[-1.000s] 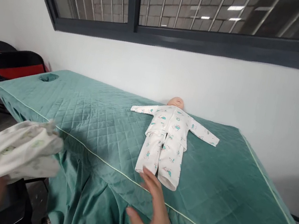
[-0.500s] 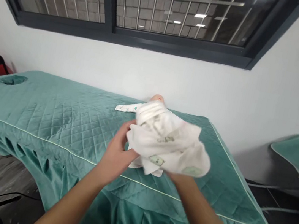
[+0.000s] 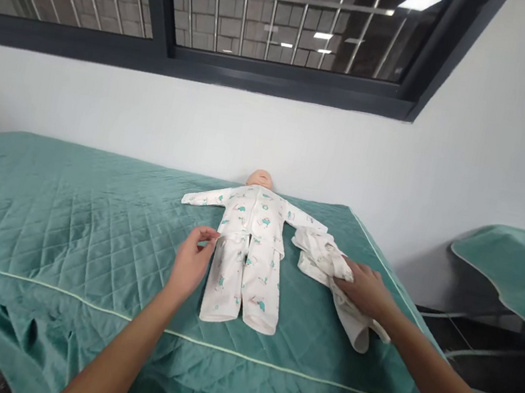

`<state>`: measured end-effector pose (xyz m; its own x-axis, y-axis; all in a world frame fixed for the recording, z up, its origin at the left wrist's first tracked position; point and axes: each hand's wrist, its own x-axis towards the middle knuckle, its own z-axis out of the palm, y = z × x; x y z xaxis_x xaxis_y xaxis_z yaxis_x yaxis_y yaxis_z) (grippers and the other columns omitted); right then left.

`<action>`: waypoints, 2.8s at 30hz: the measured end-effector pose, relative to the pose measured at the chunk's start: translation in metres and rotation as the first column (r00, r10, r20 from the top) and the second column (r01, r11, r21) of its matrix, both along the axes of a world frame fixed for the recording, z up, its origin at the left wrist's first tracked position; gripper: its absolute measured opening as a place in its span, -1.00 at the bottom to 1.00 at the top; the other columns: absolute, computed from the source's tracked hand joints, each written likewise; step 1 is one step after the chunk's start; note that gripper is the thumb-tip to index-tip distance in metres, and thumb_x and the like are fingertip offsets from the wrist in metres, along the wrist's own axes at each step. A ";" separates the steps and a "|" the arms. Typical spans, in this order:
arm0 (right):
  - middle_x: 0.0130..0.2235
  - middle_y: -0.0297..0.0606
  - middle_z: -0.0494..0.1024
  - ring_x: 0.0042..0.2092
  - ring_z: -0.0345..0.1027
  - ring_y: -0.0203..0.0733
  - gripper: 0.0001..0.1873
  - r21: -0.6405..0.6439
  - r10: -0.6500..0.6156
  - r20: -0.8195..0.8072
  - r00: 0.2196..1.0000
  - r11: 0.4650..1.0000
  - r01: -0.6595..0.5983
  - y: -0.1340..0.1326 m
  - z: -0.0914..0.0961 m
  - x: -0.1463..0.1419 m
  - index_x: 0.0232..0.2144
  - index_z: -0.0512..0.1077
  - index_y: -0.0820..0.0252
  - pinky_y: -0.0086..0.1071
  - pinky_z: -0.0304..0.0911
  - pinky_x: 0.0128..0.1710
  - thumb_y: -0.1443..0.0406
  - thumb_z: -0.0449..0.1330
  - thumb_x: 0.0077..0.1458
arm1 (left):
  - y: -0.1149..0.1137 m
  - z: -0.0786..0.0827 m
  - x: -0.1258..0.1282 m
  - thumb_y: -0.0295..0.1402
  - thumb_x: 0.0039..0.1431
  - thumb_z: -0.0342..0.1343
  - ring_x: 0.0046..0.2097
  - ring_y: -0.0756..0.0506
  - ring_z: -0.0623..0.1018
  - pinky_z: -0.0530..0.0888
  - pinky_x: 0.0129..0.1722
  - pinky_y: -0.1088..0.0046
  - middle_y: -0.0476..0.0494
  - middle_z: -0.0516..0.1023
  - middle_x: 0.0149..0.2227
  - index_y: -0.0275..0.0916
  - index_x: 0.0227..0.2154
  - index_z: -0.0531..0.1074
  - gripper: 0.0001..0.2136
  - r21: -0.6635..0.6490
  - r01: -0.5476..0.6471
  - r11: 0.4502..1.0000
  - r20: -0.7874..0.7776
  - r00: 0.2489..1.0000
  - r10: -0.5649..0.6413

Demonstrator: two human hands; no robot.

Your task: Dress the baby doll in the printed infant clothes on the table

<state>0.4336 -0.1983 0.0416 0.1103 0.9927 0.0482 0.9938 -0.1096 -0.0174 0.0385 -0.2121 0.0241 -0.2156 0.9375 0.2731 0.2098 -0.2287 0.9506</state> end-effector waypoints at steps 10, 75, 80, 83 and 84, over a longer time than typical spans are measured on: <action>0.34 -0.10 0.15 0.37 -0.01 0.09 -0.42 0.504 0.471 -0.398 0.787 0.829 -0.241 0.065 0.019 -0.103 0.24 0.21 -0.01 0.08 0.09 0.30 0.11 0.12 0.19 | 0.144 0.025 0.037 -0.39 0.21 0.01 0.07 -0.19 0.50 0.39 0.14 0.13 -0.24 0.56 0.01 -0.24 -0.07 0.47 -0.73 0.125 -0.018 0.992 -0.234 0.971 0.048; 0.24 -0.27 0.38 0.27 0.18 -0.02 -0.60 0.417 0.434 -0.760 0.484 0.897 -0.148 0.185 -0.011 -0.174 0.11 0.35 -0.04 -0.03 0.13 0.25 0.12 0.12 0.23 | 0.217 0.022 0.061 -0.39 0.34 -0.18 0.36 -0.11 0.25 0.20 0.36 0.26 -0.04 0.30 0.33 -0.10 0.08 0.49 -0.60 -0.050 0.333 0.941 -0.462 0.828 -0.318; 0.20 -0.21 0.40 0.23 0.22 -0.01 -0.52 0.366 0.365 -0.815 0.449 0.926 -0.089 0.182 -0.007 -0.175 0.15 0.33 0.01 -0.08 0.22 0.16 0.09 0.16 0.21 | 0.218 0.021 0.061 -0.45 0.33 -0.18 0.34 -0.06 0.29 0.21 0.37 0.29 -0.04 0.44 0.23 -0.17 0.08 0.48 -0.59 0.011 0.377 0.926 -0.482 0.813 -0.326; 0.21 -0.21 0.40 0.25 0.19 -0.01 -0.53 0.361 0.365 -0.829 0.424 0.928 -0.093 0.182 -0.007 -0.176 0.13 0.34 0.03 -0.09 0.20 0.17 0.09 0.17 0.20 | 0.218 0.020 0.060 -0.49 0.32 -0.19 0.31 -0.07 0.33 0.24 0.35 0.26 0.00 0.51 0.17 -0.14 0.09 0.47 -0.58 0.075 0.418 0.906 -0.516 0.793 -0.323; 0.21 -0.20 0.40 0.25 0.19 -0.02 -0.54 0.364 0.369 -0.831 0.416 0.927 -0.094 0.182 -0.008 -0.175 0.12 0.35 0.04 -0.09 0.19 0.18 0.09 0.17 0.20 | 0.219 0.019 0.060 -0.49 0.33 -0.20 0.31 -0.07 0.33 0.22 0.36 0.24 0.01 0.52 0.16 -0.13 0.09 0.47 -0.57 0.093 0.428 0.899 -0.533 0.784 -0.318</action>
